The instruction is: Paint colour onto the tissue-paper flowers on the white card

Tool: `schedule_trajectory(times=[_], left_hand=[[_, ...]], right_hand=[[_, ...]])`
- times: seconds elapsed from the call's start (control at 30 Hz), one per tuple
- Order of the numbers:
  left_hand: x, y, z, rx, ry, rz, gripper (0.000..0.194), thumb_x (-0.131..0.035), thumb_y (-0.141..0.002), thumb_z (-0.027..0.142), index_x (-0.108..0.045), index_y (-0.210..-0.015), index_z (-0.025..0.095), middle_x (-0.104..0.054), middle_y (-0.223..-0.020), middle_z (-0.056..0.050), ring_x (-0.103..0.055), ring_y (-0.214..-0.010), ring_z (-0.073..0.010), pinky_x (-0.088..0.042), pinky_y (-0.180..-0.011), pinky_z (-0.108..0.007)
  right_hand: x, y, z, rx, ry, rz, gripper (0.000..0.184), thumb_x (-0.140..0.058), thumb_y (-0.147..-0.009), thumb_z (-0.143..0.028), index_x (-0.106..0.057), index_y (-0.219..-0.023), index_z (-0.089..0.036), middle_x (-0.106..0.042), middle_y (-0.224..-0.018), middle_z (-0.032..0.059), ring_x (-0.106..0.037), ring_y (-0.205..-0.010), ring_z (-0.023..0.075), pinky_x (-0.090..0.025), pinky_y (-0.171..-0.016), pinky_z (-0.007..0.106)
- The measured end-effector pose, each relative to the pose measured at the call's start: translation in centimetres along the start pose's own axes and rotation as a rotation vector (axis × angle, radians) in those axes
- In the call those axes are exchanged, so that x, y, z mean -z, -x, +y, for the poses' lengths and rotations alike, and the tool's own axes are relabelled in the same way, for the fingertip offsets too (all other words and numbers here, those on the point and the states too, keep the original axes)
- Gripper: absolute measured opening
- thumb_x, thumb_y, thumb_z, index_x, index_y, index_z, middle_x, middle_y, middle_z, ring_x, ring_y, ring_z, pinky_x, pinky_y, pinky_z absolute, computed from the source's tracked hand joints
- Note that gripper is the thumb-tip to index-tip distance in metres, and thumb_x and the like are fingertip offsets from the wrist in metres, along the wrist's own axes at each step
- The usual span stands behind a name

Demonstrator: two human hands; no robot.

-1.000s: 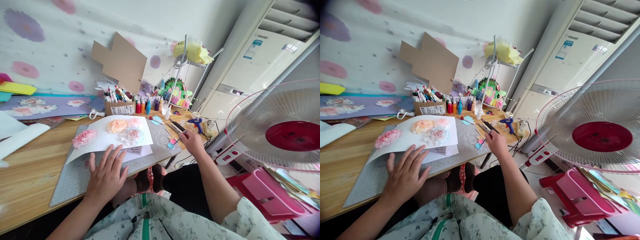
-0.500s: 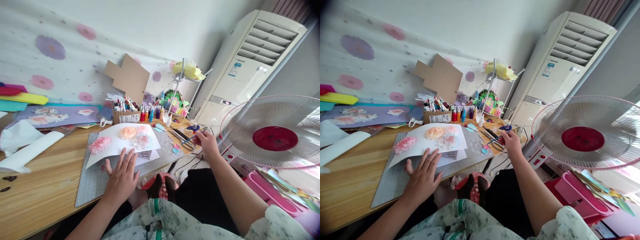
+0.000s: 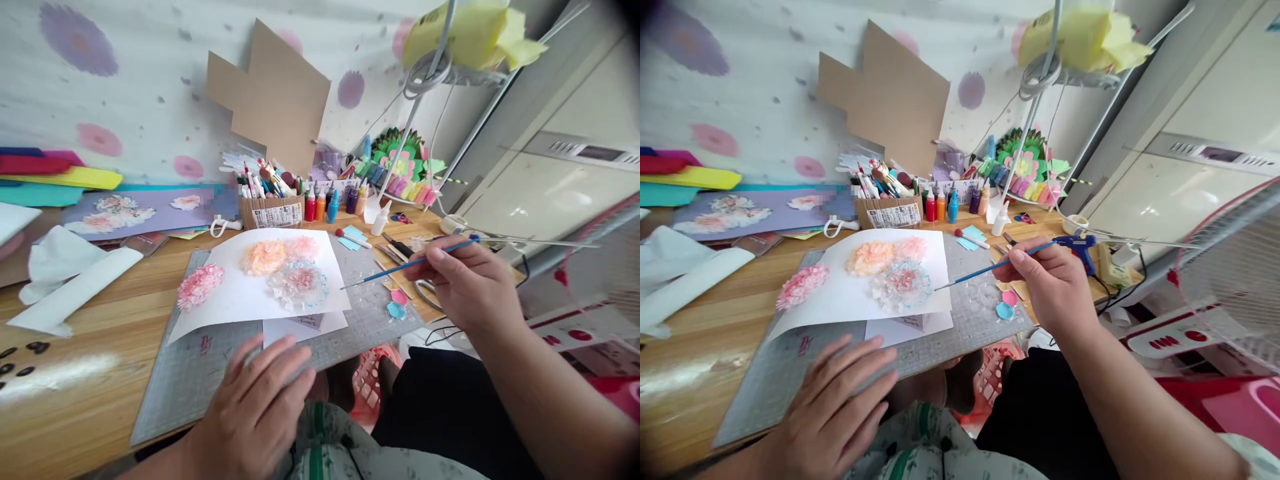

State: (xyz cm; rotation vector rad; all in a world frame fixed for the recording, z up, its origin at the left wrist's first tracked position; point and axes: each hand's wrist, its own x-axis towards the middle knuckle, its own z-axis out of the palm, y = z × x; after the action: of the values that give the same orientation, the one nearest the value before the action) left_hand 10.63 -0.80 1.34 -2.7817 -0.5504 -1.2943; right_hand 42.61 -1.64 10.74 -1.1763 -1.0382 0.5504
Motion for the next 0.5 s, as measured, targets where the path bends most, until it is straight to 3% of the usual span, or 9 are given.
schedule_trajectory(times=[0.07,0.2,0.3,0.37,0.43,0.5], left_hand=[[0.7,-1.3,-0.3,-0.12,0.102,-0.025,0.033,-0.055,-0.089,0.004,-0.076,-0.111,0.016,-0.082,-0.109,-0.007,-0.068,-0.122,-0.0235,-0.044,-0.12,-0.042],[1.2,-3.9,-0.5,-0.222,0.174,-0.093,0.028,-0.055,-0.09,0.004,-0.077,-0.095,0.02,-0.084,-0.098,0.002,-0.074,-0.106,-0.0148,-0.051,-0.116,-0.032],[1.0,-4.6,-0.2,-0.072,0.139,-0.177,0.024,-0.06,-0.094,0.006,-0.075,-0.092,0.025,-0.084,-0.094,0.008,-0.077,-0.095,-0.0108,-0.057,-0.108,-0.027],[0.9,-4.2,-0.1,-0.009,0.144,-0.12,0.023,-0.062,-0.094,0.009,-0.073,-0.091,0.028,-0.084,-0.087,0.011,-0.079,-0.085,-0.0103,-0.062,-0.101,-0.027],[1.1,-3.5,-0.4,0.08,0.124,-0.053,0.029,-0.058,-0.093,0.007,-0.073,-0.091,0.032,-0.083,-0.082,0.011,-0.079,-0.083,-0.013,-0.066,-0.097,-0.032],[1.8,-2.6,-1.3,0.15,0.072,-0.086,0.037,-0.054,-0.09,0.004,-0.074,-0.094,0.035,-0.083,-0.084,0.009,-0.08,-0.09,-0.0177,-0.068,-0.096,-0.04]], right_hand=[[-0.7,-0.8,-0.7,0.026,-0.025,-0.05,0.04,-0.092,-0.068,-0.051,-0.07,-0.076,-0.018,-0.073,-0.068,0.001,-0.071,-0.056,0.0148,-0.062,-0.057,0.025],[-1.3,-1.8,-0.6,0.056,-0.053,-0.126,0.031,-0.091,-0.073,-0.045,-0.073,-0.078,-0.02,-0.076,-0.073,0.0018,-0.074,-0.062,0.0147,-0.064,-0.062,0.025],[-1.2,-1.3,0.5,0.058,-0.002,-0.154,0.023,-0.085,-0.081,-0.044,-0.075,-0.084,-0.023,-0.077,-0.079,0.0032,-0.076,-0.069,0.0167,-0.065,-0.065,0.027],[-1.0,-0.7,1.2,0.053,0.058,-0.153,0.019,-0.082,-0.084,-0.044,-0.077,-0.087,-0.026,-0.078,-0.085,0.0041,-0.077,-0.075,0.0184,-0.065,-0.066,0.029],[-0.6,-0.3,1.8,0.049,0.101,-0.136,0.018,-0.082,-0.084,-0.045,-0.077,-0.089,-0.029,-0.079,-0.089,0.0043,-0.077,-0.079,0.0206,-0.066,-0.066,0.031],[-0.3,-0.4,2.1,0.062,0.16,-0.12,0.02,-0.081,-0.084,-0.049,-0.078,-0.089,-0.03,-0.078,-0.09,0.0047,-0.077,-0.082,0.0224,-0.066,-0.067,0.033]])
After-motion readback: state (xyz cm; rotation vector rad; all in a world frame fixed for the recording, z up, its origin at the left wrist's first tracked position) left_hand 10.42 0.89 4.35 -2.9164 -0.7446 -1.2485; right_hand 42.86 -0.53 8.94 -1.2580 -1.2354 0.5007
